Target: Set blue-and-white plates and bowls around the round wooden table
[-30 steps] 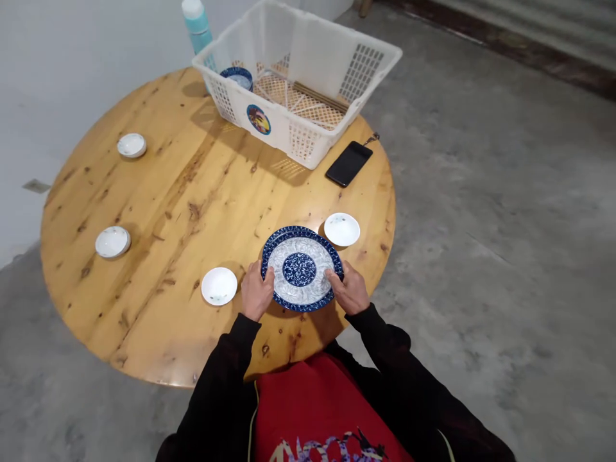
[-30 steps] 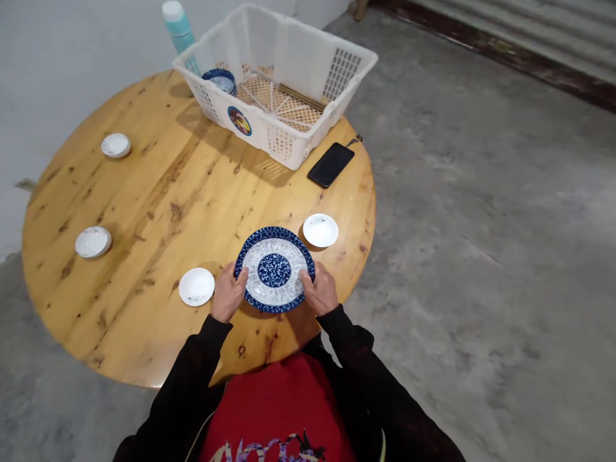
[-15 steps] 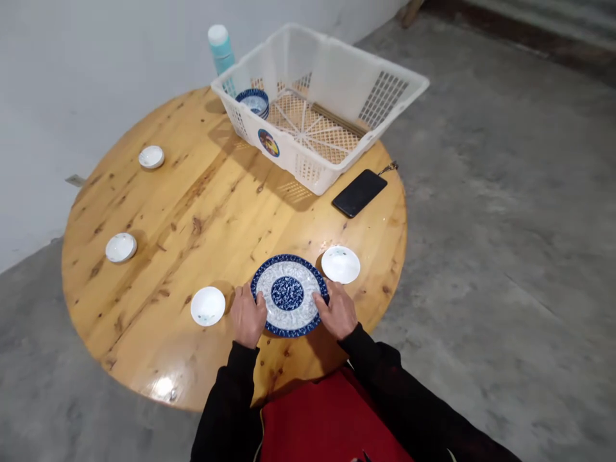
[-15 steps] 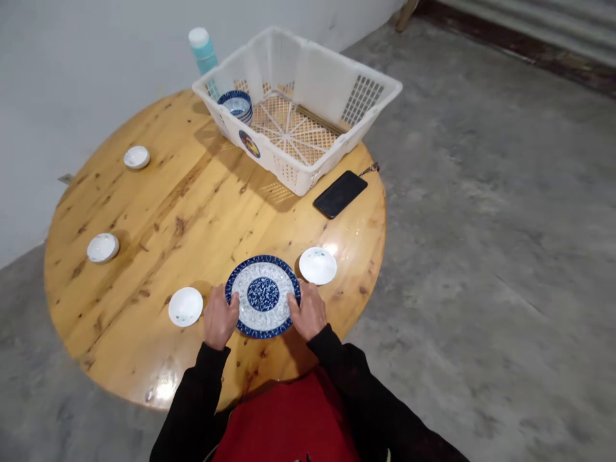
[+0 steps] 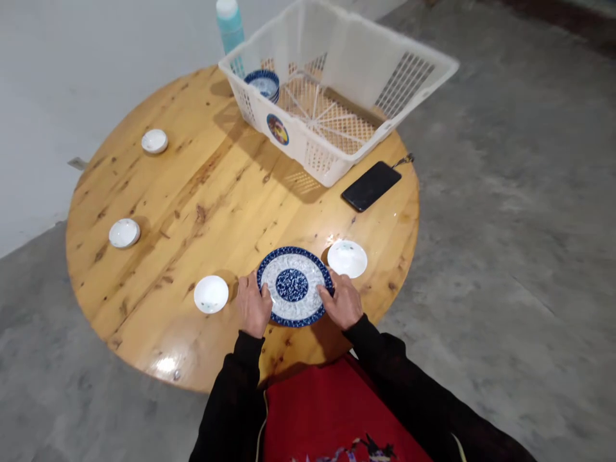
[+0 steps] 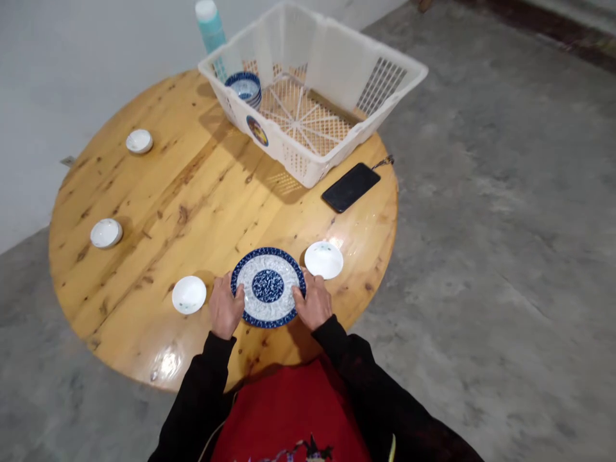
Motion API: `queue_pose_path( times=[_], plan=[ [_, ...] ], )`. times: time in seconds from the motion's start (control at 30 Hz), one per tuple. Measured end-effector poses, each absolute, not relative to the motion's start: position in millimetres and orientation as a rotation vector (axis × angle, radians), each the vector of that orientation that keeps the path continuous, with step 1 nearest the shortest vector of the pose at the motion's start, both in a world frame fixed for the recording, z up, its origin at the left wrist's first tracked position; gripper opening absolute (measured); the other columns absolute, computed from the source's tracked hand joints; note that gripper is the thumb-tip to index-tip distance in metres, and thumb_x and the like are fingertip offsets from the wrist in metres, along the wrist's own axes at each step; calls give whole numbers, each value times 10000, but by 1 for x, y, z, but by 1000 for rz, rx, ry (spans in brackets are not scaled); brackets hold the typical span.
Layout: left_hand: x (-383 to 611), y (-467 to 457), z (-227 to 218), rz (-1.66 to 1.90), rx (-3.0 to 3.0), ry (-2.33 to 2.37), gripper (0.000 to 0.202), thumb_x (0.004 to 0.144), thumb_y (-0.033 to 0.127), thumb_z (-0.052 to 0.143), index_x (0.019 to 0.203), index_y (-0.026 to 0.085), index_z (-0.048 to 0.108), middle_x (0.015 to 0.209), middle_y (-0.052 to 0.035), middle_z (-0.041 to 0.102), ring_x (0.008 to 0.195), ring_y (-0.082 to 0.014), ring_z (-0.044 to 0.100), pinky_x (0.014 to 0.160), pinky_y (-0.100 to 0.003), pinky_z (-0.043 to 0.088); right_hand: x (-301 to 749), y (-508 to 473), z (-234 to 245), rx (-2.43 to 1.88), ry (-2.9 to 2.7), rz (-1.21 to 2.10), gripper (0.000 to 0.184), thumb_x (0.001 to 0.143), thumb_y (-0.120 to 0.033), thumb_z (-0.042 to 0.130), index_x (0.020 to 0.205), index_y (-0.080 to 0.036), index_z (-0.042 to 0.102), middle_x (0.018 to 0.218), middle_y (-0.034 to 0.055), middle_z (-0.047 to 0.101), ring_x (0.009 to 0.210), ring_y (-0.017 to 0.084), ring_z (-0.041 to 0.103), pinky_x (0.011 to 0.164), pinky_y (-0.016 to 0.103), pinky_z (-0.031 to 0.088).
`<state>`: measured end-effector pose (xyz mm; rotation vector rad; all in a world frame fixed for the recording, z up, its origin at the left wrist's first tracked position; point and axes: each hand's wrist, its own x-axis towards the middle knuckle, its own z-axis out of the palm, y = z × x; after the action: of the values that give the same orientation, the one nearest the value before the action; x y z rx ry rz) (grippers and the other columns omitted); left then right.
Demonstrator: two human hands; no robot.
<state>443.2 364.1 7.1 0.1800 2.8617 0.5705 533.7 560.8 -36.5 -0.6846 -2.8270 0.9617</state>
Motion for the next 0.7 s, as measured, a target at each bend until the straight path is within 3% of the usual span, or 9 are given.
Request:
queue_pose_path(
  times=[0.33, 0.47, 0.57, 0.7],
  plan=[
    [441, 359, -5, 679, 203, 2874, 466, 917, 252, 544, 1367, 135, 570, 1133, -159, 618, 1144, -321, 584, 990, -440, 490, 526, 562, -33, -731, -2883, 962, 522, 906, -372, 507, 1381, -164, 564, 990, 116, 564, 878, 302, 611, 796, 423, 535],
    [440, 355, -2, 749, 203, 2838, 470, 908, 285, 574, 1356, 145, 578, 1160, -160, 615, 1174, -314, 576, 1026, -440, 473, 533, 560, -29, -695, -2845, 960, 544, 918, -424, 492, 1375, -136, 558, 1028, 149, 602, 930, 319, 622, 782, 424, 542],
    [436, 349, 0, 900, 177, 2728, 454, 920, 383, 576, 1321, 170, 591, 1198, -150, 641, 1222, -308, 563, 1064, -461, 449, 542, 553, -29, -715, -2793, 1063, 549, 911, -496, 501, 1291, -113, 600, 1058, 184, 668, 966, 333, 646, 797, 435, 547],
    [424, 344, -5, 1216, 182, 2411, 400, 945, 464, 513, 1161, 164, 666, 1185, -142, 710, 1164, -291, 638, 1032, -453, 482, 539, 541, -42, -879, -2608, 1500, 439, 887, -535, 518, 1048, -162, 682, 932, 132, 753, 862, 310, 711, 770, 415, 561]
  ],
)
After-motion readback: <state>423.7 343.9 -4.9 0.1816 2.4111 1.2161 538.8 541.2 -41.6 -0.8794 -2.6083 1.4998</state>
